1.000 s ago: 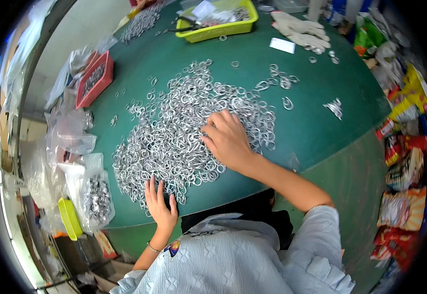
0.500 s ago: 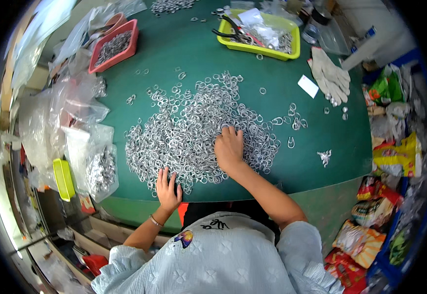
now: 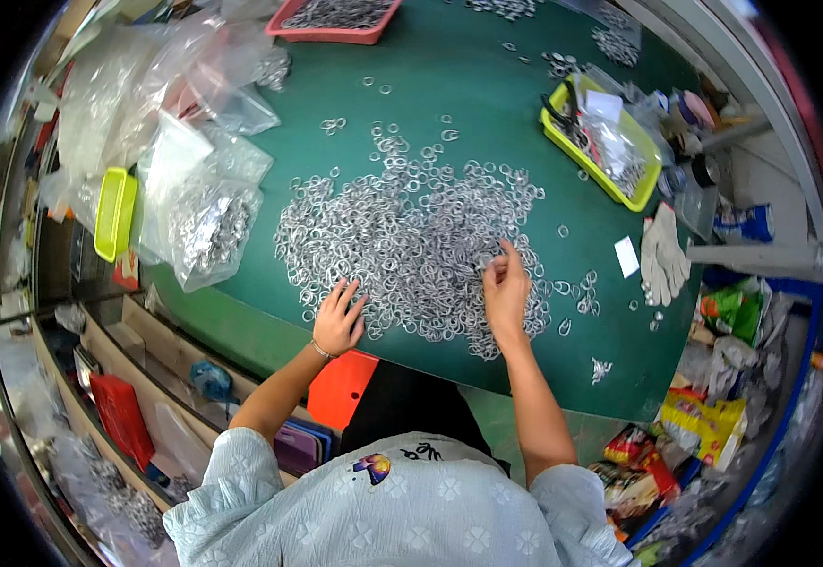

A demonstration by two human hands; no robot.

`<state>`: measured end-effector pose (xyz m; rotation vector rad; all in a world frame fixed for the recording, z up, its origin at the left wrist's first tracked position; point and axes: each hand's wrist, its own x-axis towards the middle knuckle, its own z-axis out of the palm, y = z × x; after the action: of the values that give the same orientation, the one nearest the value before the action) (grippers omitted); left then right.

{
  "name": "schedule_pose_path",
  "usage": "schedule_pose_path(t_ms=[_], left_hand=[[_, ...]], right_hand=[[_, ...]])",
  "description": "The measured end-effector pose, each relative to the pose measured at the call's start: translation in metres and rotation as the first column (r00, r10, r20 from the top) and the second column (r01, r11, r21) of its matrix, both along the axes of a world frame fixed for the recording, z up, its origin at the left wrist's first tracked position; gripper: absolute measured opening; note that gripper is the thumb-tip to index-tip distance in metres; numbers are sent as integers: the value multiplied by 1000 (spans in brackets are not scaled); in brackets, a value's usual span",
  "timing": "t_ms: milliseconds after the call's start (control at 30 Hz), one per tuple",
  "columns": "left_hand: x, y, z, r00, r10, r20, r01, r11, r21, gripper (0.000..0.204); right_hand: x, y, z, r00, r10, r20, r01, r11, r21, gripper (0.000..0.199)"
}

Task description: The person sorts metal rings and hooks by hand at a workbench, places them into a tray, and moves the tray to a different area for further processing.

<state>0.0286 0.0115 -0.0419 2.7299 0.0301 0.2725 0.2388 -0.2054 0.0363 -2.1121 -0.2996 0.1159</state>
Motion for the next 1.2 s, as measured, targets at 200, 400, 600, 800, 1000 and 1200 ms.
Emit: schedule_pose_path(t_ms=[200,400,600,800,1000,1200], left_hand=[[-3,3,0,1000,14,10,-14,1000,-28,39],[-3,8,-7,999,7,52,-5,999,-52,44],[-3,10,-1,997,-15,74,18,999,-43,41],[-10,9,-9,993,-6,120,13,998,-59,29],[-6,3,-7,1000,9,-13,-9,1000,-22,43],[1,-3,-1,1000,22,17,-23,998,51,40]], right_hand=[[23,10,-17,952,294,-89,-303,945,-124,24],[-23,88,-15,459,462,-758,-243,887,393,18],[-66,271,-19,293,776,-558,-287,628,723,30],[-94,198,-40,469,857,-213,-756,514,405,23],[-78,28,-9,730,605,-319,-592,792,149,18],[-104,-115,-39,931,202,-303,-159,974,160,18]])
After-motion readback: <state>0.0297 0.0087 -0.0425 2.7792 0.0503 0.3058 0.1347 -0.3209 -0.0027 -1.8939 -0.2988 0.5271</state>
